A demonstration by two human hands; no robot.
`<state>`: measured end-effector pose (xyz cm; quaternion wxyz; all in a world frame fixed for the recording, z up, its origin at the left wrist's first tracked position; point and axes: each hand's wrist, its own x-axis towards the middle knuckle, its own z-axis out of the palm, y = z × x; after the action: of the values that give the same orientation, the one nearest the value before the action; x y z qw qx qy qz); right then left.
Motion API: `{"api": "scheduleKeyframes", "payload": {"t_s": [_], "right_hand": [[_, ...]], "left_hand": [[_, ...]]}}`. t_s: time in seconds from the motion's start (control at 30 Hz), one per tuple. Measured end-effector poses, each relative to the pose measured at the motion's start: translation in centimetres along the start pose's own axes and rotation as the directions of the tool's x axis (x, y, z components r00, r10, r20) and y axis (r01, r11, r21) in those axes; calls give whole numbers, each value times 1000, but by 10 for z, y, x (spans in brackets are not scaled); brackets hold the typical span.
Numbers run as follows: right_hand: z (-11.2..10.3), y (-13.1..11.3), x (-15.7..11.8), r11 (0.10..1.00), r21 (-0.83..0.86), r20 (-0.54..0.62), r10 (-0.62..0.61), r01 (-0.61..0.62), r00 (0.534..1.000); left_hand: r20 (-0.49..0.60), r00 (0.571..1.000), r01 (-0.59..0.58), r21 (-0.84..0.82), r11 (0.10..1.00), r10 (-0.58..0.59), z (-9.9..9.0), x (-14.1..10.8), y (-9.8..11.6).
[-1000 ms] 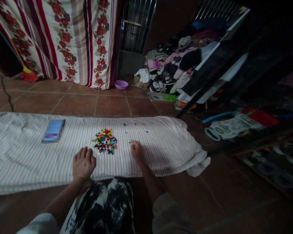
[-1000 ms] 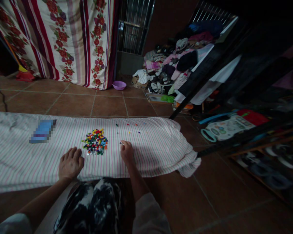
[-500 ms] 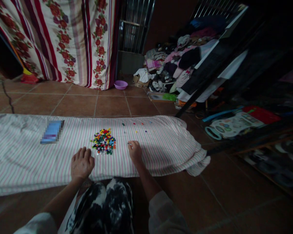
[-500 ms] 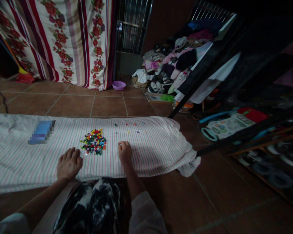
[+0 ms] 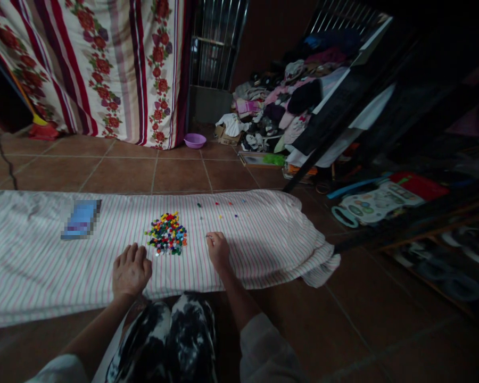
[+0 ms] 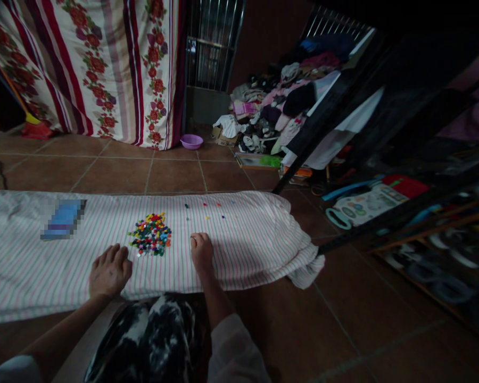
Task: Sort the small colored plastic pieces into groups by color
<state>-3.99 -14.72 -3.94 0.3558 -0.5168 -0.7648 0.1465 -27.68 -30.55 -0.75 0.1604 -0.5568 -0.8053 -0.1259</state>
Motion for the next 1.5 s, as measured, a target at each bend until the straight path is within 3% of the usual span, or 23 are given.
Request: {"api": "scheduleKeyframes", "payload": {"t_s": [1.5], "right_hand": [[1,-2,-2,999,23,-21,39,-39,999]], "left_hand": [[35,999,24,-38,999,-23,-6,2,3]]}}
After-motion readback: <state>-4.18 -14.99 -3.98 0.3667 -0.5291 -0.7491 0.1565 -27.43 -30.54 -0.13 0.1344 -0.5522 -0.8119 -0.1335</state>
